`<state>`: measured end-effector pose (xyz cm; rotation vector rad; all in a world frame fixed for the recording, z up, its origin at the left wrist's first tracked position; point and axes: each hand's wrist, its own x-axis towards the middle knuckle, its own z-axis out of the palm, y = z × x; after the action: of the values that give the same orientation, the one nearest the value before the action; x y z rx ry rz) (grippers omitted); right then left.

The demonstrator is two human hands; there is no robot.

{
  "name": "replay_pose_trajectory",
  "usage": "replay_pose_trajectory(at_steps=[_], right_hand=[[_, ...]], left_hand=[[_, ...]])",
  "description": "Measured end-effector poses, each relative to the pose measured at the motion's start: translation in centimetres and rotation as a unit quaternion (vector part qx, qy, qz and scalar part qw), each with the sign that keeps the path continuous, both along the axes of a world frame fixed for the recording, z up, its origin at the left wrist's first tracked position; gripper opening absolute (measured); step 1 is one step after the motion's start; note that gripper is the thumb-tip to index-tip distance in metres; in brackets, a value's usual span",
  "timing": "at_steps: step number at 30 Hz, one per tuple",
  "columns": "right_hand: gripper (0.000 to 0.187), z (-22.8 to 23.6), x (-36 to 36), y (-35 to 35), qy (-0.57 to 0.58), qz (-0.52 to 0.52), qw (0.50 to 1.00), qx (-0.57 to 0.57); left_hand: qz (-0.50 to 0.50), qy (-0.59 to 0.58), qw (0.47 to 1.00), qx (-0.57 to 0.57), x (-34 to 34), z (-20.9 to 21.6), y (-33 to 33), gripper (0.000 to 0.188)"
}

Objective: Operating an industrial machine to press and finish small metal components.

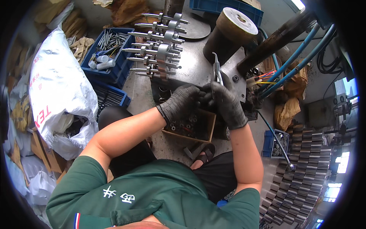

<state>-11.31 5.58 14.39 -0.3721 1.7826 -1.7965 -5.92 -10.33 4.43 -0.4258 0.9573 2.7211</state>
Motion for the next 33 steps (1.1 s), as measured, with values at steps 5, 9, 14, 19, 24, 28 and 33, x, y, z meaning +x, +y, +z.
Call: replay_pose_trajectory(at_steps=[5, 9, 14, 19, 24, 28, 33], right_hand=[[0.060, -4.9, 2.7, 4.8, 0.228, -0.044, 0.968, 0.099], [0.060, -2.7, 3.3, 4.7, 0.517, 0.012, 0.813, 0.267], [0.060, -3.3, 2.7, 5.9, 0.571, 0.002, 0.768, 0.289], [0.057, -3.3, 2.6, 5.7, 0.567, -0.001, 0.773, 0.284], [0.053, -3.6, 2.7, 5.5, 0.567, 0.008, 0.770, 0.291], [0.051, -3.4, 2.7, 5.3, 0.567, 0.001, 0.773, 0.285], [0.052, -3.6, 2.6, 5.2, 0.557, 0.013, 0.779, 0.286]], left_hand=[[0.035, -0.015, 0.999, -0.027, 0.7, 1.9, -0.6, 0.018], [0.001, -0.054, 0.998, 0.015, 0.1, 0.3, -1.7, 0.020], [0.040, -0.037, 0.998, -0.032, 0.5, 0.5, -0.9, 0.016], [0.031, -0.036, 0.997, -0.056, 0.9, 0.4, -0.6, 0.011], [0.027, -0.051, 0.996, -0.067, 1.2, 0.8, -0.7, 0.009], [0.025, -0.045, 0.996, -0.067, 1.4, 0.5, -0.9, 0.008], [0.027, -0.046, 0.997, -0.059, 1.5, 0.4, -0.9, 0.006]])
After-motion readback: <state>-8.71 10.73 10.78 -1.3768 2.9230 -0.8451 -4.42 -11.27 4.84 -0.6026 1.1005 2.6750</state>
